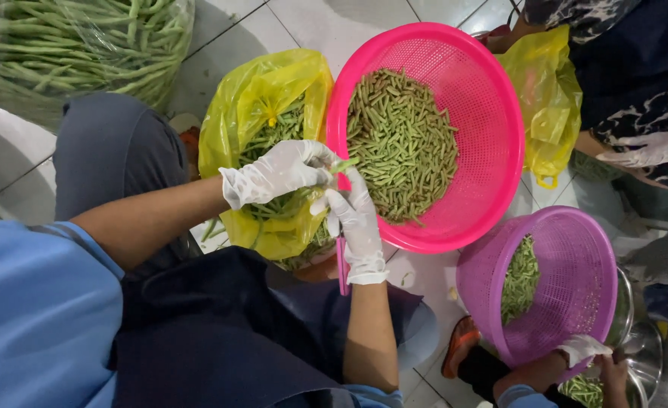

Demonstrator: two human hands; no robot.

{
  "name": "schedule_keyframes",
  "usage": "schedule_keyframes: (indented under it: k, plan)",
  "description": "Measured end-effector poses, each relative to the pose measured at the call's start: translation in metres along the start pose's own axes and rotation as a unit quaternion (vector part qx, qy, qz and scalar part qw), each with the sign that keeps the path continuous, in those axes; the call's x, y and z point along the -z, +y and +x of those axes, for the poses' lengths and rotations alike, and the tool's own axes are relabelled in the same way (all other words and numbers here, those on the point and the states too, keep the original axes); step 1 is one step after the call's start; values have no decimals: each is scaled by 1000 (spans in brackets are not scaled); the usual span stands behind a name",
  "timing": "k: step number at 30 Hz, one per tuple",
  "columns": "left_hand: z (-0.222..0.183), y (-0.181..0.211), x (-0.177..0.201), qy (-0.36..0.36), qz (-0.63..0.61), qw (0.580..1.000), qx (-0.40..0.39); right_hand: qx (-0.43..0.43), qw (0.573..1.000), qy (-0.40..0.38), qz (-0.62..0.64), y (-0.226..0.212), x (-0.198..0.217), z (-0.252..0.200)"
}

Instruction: Trimming the ends of long beans using a small hand-held knife and sorting them into different baskets.

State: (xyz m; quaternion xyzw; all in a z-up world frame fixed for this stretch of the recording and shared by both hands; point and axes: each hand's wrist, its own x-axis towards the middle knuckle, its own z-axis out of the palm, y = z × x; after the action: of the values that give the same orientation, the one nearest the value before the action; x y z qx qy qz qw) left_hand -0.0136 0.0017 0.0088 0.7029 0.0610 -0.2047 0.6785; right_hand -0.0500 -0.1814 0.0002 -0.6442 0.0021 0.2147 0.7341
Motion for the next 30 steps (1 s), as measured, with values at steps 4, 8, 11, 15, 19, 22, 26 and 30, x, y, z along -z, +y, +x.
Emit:
schedule_keyframes:
  k: [4,8,11,15,19,22,26,30]
  plan:
    - [5,-12,-1,3,-28,999,28,-1,1000,13,-23,5,-3,-2]
    - [13,-24,-3,20,-16,1000,19,3,999,25,-34,12,-1,-2]
    - [13,-23,-3,22,-29,999,18,5,999,29,-42,7,-5,-3]
    - [7,-17,1,18,-37,999,27,11,999,21,-40,-17,-20,-6]
    - [8,-15,-1,-6,-91,995,30,23,998,18,-49,-20,-19,-8]
    - [4,-9,-3,-23,-121,992,39,37,997,25,-63,-27,-23,-9]
    - [11,-20,-9,-27,-110,993,39,64,994,36,-82,-11,-11,-4]
    - [21,-15,-28,-29,-56,998,6,78,986,122,-76,28,14,11]
